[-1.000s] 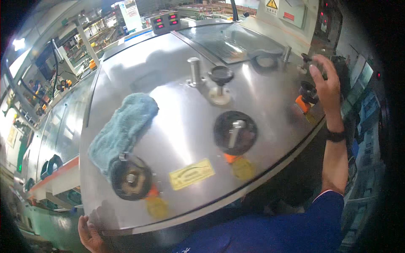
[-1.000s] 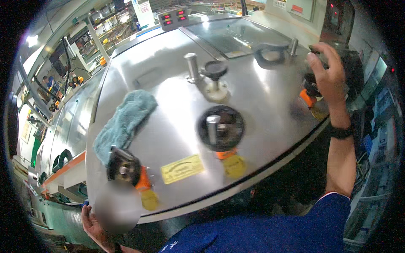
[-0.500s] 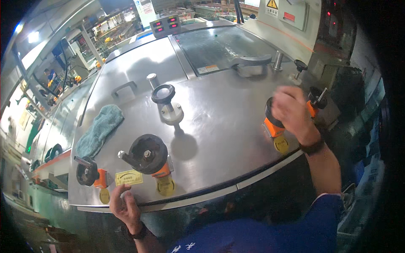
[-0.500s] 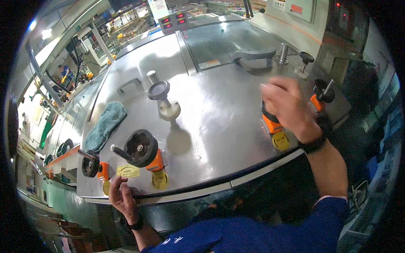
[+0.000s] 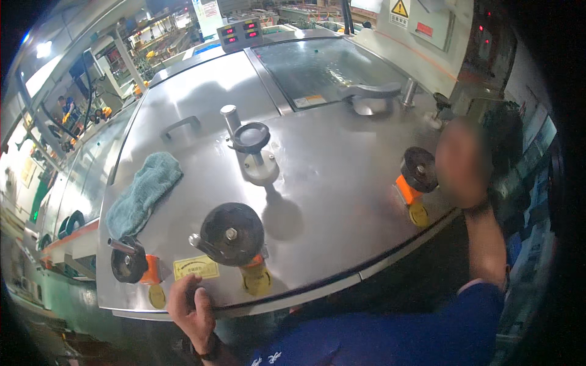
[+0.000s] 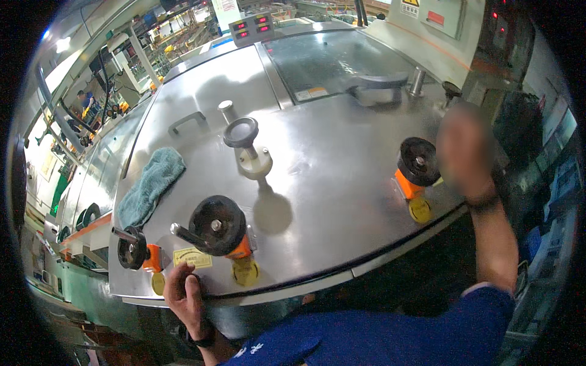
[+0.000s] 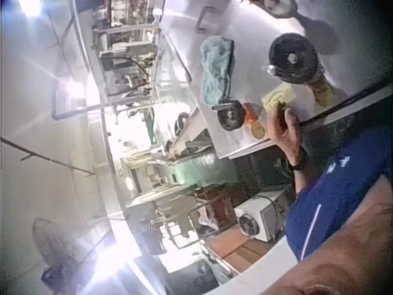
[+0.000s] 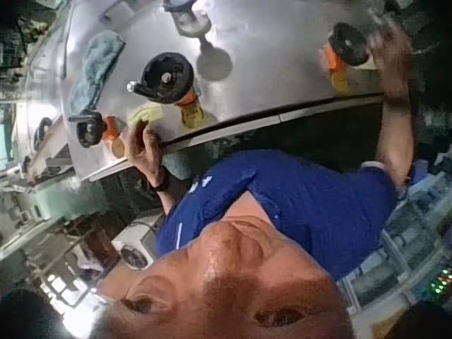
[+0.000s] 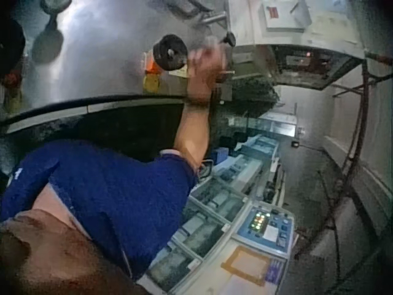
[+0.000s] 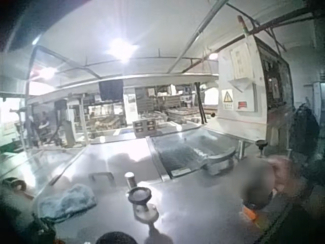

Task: Checking industrial machine trays, wiping surfaces, and adjusting manual control valves on a metal tank.

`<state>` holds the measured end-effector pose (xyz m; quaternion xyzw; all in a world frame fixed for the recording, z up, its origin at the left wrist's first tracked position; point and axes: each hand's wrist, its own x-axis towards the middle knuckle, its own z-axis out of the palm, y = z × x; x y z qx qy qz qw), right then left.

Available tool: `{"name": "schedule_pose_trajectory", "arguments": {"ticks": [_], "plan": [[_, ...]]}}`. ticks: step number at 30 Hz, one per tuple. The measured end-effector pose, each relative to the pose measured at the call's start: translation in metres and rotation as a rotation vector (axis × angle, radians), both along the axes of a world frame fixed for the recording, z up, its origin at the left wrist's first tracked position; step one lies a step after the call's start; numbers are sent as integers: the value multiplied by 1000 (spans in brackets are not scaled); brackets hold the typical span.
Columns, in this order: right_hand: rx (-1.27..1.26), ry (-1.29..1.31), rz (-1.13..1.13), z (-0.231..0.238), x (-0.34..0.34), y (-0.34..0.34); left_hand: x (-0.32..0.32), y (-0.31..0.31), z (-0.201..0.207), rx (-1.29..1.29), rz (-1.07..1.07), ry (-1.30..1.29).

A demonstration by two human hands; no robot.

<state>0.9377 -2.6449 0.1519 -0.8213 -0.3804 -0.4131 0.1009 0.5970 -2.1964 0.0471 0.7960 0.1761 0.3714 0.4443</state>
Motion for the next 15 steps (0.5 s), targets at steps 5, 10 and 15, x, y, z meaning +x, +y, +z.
{"name": "schedule_pose_trajectory", "arguments": {"ticks": [5, 10, 15], "plan": [[825, 1144, 473, 12, 6, 51, 26, -3, 36, 194, -54, 7], [1400, 1130, 588, -27, -45, -46, 53, -11, 97, 557, -145, 101], [1057, 1108, 306, 13, -12, 71, 68, 1, 105, 620, -330, 129]]}}
